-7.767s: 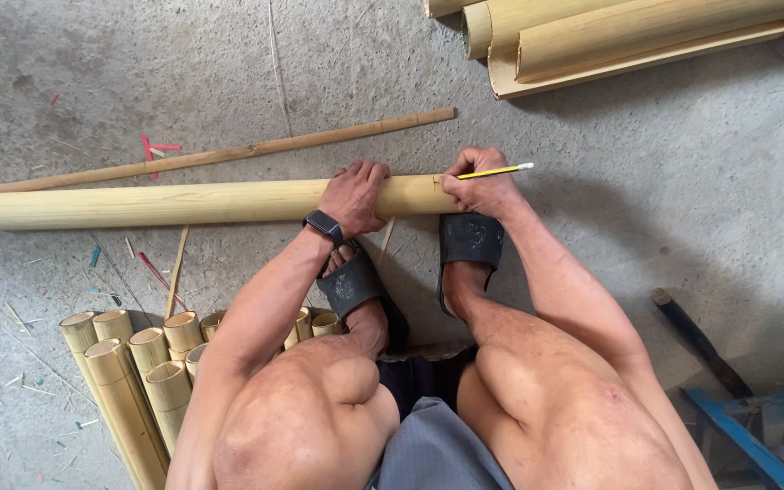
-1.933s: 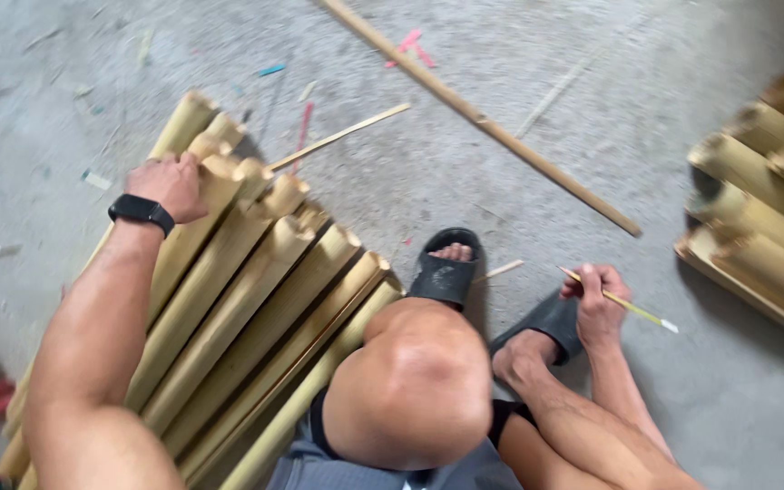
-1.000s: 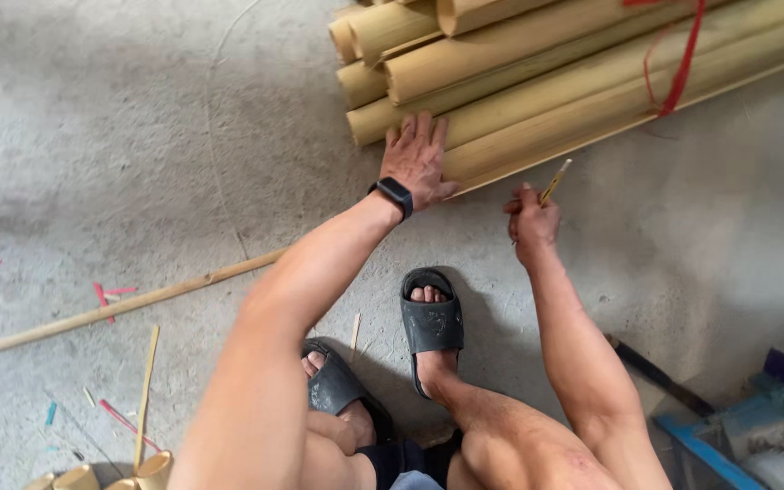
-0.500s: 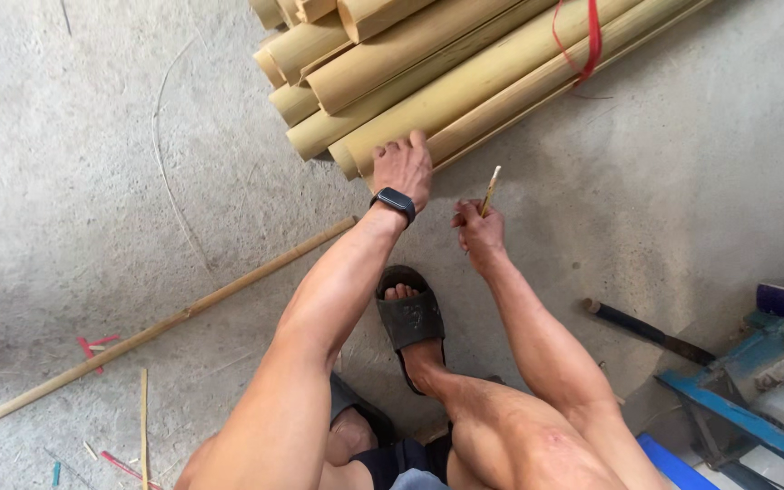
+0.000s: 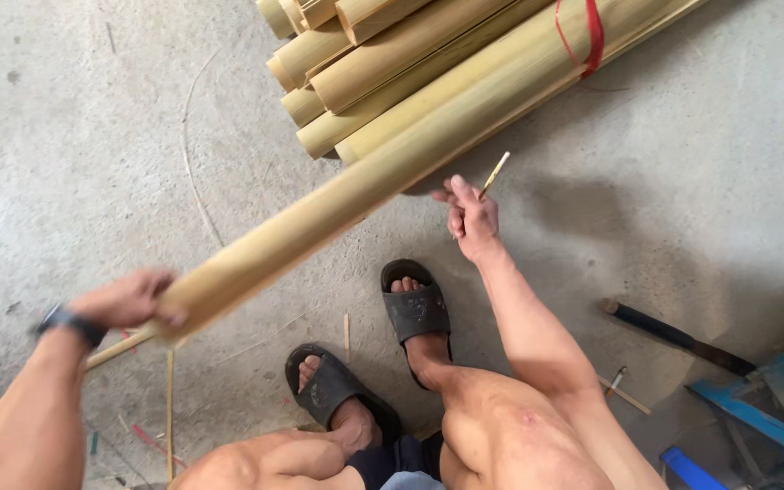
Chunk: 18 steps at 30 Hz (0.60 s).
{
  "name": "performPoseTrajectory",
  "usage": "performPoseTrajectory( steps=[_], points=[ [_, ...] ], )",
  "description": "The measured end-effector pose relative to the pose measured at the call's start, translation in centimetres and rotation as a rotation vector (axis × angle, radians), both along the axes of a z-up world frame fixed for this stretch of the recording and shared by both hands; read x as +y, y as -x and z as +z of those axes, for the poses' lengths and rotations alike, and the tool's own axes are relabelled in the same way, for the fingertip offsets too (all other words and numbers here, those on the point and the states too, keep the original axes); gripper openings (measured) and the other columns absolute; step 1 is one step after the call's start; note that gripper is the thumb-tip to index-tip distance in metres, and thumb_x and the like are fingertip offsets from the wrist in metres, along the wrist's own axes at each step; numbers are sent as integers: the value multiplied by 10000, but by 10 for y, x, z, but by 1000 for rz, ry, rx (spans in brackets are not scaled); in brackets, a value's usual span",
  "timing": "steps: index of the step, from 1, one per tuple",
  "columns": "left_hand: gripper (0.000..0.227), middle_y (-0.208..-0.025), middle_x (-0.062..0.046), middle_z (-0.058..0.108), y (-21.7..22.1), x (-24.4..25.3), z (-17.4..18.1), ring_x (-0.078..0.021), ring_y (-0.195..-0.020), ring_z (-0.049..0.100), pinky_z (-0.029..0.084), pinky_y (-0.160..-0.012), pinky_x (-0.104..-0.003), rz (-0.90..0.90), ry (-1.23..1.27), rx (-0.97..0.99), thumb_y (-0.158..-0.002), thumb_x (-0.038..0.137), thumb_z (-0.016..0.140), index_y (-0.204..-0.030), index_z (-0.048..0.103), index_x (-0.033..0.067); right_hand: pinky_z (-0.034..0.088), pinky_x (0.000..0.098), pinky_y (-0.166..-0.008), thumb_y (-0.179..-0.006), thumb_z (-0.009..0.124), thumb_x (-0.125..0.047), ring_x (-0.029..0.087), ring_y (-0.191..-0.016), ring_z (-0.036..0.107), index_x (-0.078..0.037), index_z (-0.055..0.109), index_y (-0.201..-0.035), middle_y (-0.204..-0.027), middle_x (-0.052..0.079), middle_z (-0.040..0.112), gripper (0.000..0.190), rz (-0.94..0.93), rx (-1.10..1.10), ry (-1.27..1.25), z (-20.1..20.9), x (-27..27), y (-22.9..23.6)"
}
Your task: The person sits on the floor and repeatedly picks up long bamboo poles. They use a pencil to mark measurements on each pole and then place the marked pole into a separate stack. The process is repeated for multiple bamboo poles.
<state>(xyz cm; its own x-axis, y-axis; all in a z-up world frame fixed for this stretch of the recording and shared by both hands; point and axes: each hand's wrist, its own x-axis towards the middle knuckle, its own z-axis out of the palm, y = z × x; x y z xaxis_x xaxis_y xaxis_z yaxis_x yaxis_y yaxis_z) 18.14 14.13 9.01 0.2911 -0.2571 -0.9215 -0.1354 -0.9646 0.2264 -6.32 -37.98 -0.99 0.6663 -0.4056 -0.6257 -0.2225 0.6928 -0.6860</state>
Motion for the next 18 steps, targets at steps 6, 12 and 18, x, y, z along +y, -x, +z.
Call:
performPoseTrajectory(
  steps=[6, 12, 18],
  points=[
    [584, -1051, -98, 806, 101, 209, -10, -252, -1018, 772, 598, -961, -375, -32, -442, 157, -539, 46, 892, -1107, 789, 127, 292, 222, -362, -834, 833, -429, 48, -452, 421, -126, 626, -923, -754, -17, 589, 378, 128, 34, -170, 9, 41, -42],
    [457, -1064, -161, 789, 107, 240, -33, -305, -1039, 742, 603, -940, -406, -132, -423, -90, -619, 216, 834, -1048, 754, 77, 298, 215, -368, -821, 850, -445, 35, -458, 429, -146, 596, -924, -734, -50, 564, 406, 23, 17, -184, -6, 92, -24],
    [1024, -1334, -177, 627, 105, 156, -52, -324, -1260, 609, 481, -1081, -436, -137, -346, -294, -538, 548, 977, -1343, 538, 91, 316, 216, -331, -879, 731, -496, 72, -443, 515, -73, 594, -980, -686, -9, 612, 455, -21, 363, -62, -23, 76, 14]
  ],
)
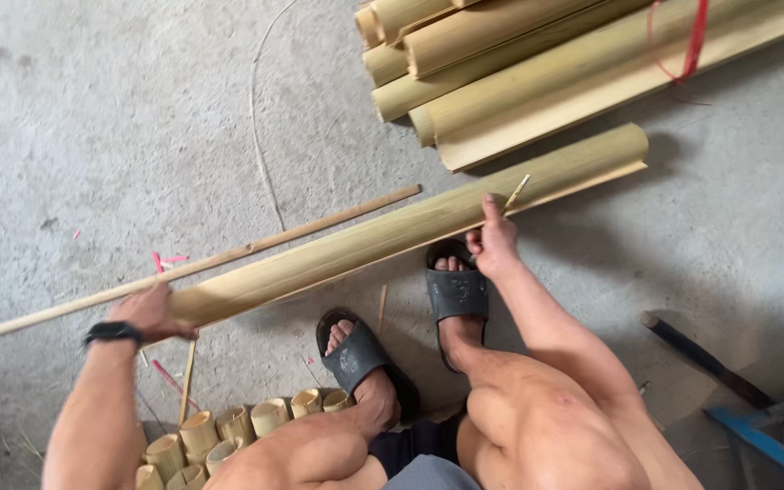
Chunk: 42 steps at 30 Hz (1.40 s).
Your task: The person sits on the floor and repeatedly picks up long bamboo poles. They use a pencil to mark measurements on each pole and then place the marked pole into a separate stack. The process is repeated for multiple bamboo poles.
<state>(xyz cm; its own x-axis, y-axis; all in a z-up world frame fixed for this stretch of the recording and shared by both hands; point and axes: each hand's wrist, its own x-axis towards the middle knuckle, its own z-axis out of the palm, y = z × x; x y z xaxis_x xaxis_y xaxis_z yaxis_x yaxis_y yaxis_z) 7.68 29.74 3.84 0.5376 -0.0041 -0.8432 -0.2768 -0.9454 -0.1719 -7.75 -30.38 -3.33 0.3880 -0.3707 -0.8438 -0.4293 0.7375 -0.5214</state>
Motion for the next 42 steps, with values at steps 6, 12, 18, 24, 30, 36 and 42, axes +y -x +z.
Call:
performPoseTrajectory(
  steps=[6, 12, 18, 24, 30, 36, 42],
  points=[
    [695, -1272, -110, 673, 19, -51, -4, -297, -1220, 646, 536, -1051, -420, -150, 80, -140, -616, 426, 861, -1204, 634, 133, 528, 295, -491, -958, 689, -363, 113, -511, 645, -14, 717, -885, -740, 107, 735, 358, 897, 67, 517, 8, -9, 15],
    [680, -1203, -91, 682, 68, -46, -1, -298, -1200, 629, 487, -1039, -490, -60, 233, -322, -627, 335, 817, -1251, 623, 145, 556, 458, -760, -946, 705, -220, 322, -869, 685, -95, 706, -974, -966, 87, 661, 128, 1316, -393, 1204, 2, 41, -60],
    [921, -1465, -146, 506, 116, -56, -6, -345, -1384, 450, 358, -1147, -556, 116, 297, -556, -575, 351, 894, -1429, 578, 220, 525, 507, -833, -785, 792, -228, 340, -1074, 625, -94, 648, -1110, -1168, 103, 594, 380, 1668, -468, 1333, -15, 79, -119],
    [1116, -1515, -330, 322, 138, -22, -46, -500, -1434, 270, 272, -1140, -610, 699, 184, -769, -580, 635, 976, -1419, 516, 60, 547, 486, -818, -826, 729, -165, 331, -1141, 618, -104, 609, -1032, -1141, 70, 684, 246, 1815, -487, 1476, -25, 61, -107],
    [587, -1090, -92, 740, 166, 34, -96, -168, -919, 687, 569, -761, -320, 1659, 801, -631, -781, 323, 858, -1258, 711, 16, 567, 434, -914, -849, 778, -344, 285, -944, 758, -123, 761, -1141, -1031, 123, 761, 366, 2065, 196, 742, 78, -78, -108],
    [381, -1012, -73, 765, 159, 37, -117, -100, -800, 689, 560, -699, -265, 1652, 907, -812, -853, 141, 855, -1176, 724, -11, 551, 423, -904, -762, 872, -342, 271, -965, 722, -234, 691, -1331, -1103, 98, 767, 607, 1836, 109, 998, 63, -11, -80],
    [285, -1042, -28, 752, 128, 50, -121, -77, -822, 683, 546, -644, -242, 1736, 1179, -757, -940, 105, 713, -1221, 705, 55, 558, 364, -924, -832, 809, -480, 216, -1039, 709, -239, 786, -1210, -1178, 8, 754, 449, 1728, -162, 1174, 53, 2, -63]
  ],
)
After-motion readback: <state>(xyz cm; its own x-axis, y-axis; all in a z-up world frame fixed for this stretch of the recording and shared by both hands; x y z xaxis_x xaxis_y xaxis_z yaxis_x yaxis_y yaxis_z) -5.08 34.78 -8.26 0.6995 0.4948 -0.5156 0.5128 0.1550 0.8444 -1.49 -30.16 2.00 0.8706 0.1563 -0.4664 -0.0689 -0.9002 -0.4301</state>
